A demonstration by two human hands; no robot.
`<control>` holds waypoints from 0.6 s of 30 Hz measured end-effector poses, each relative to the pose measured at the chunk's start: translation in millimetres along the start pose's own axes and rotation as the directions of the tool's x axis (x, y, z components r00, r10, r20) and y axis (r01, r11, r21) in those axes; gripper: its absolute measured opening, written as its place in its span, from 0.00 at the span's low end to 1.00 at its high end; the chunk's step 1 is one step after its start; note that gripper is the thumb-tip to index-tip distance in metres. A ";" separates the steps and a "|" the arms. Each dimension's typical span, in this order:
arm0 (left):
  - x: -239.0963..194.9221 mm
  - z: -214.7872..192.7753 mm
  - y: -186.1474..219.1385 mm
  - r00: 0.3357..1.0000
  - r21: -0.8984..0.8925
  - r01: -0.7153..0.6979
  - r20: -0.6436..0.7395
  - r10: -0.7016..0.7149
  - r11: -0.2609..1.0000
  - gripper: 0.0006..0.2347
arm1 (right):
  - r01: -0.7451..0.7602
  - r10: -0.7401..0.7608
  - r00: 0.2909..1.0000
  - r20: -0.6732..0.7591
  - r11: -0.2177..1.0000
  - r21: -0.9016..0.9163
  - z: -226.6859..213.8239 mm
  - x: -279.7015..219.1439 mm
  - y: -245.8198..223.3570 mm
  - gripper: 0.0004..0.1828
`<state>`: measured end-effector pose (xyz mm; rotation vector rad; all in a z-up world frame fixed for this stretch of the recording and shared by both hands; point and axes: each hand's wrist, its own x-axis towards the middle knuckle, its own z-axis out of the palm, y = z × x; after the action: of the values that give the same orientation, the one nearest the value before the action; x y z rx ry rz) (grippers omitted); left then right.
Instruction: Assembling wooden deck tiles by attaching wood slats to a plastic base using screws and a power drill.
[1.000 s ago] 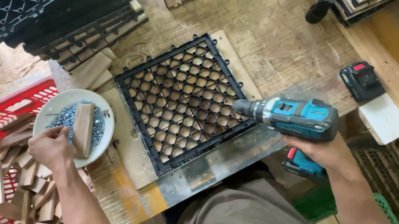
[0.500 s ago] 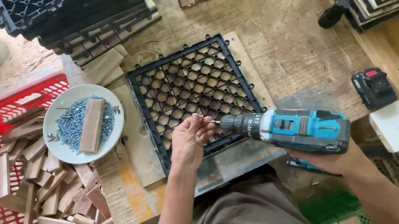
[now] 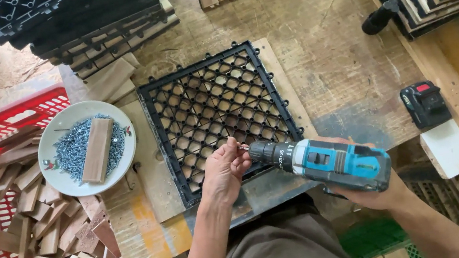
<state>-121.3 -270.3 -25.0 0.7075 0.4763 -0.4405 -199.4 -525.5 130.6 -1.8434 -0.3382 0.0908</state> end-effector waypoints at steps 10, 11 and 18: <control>-32.1 55.2 32.5 0.987 0.229 0.151 0.024 -0.161 0.962 0.11 | -0.131 0.153 0.987 0.046 0.939 -0.319 -46.7 -19.2 14.3 0.45; -34.9 65.1 33.3 0.996 0.400 0.065 0.034 -0.086 0.914 0.11 | -0.068 0.081 0.993 0.091 0.989 -0.130 -63.6 -26.1 26.6 0.45; 3.5 59.6 -36.4 0.674 0.511 -0.327 0.716 0.183 -0.795 0.58 | -0.597 0.588 0.780 -0.214 0.595 -0.538 -139.6 -11.2 1.8 0.34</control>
<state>-122.2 -337.5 -5.9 2.8416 -0.8446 0.2334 -177.2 -658.3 169.3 -2.5147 0.3363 0.4877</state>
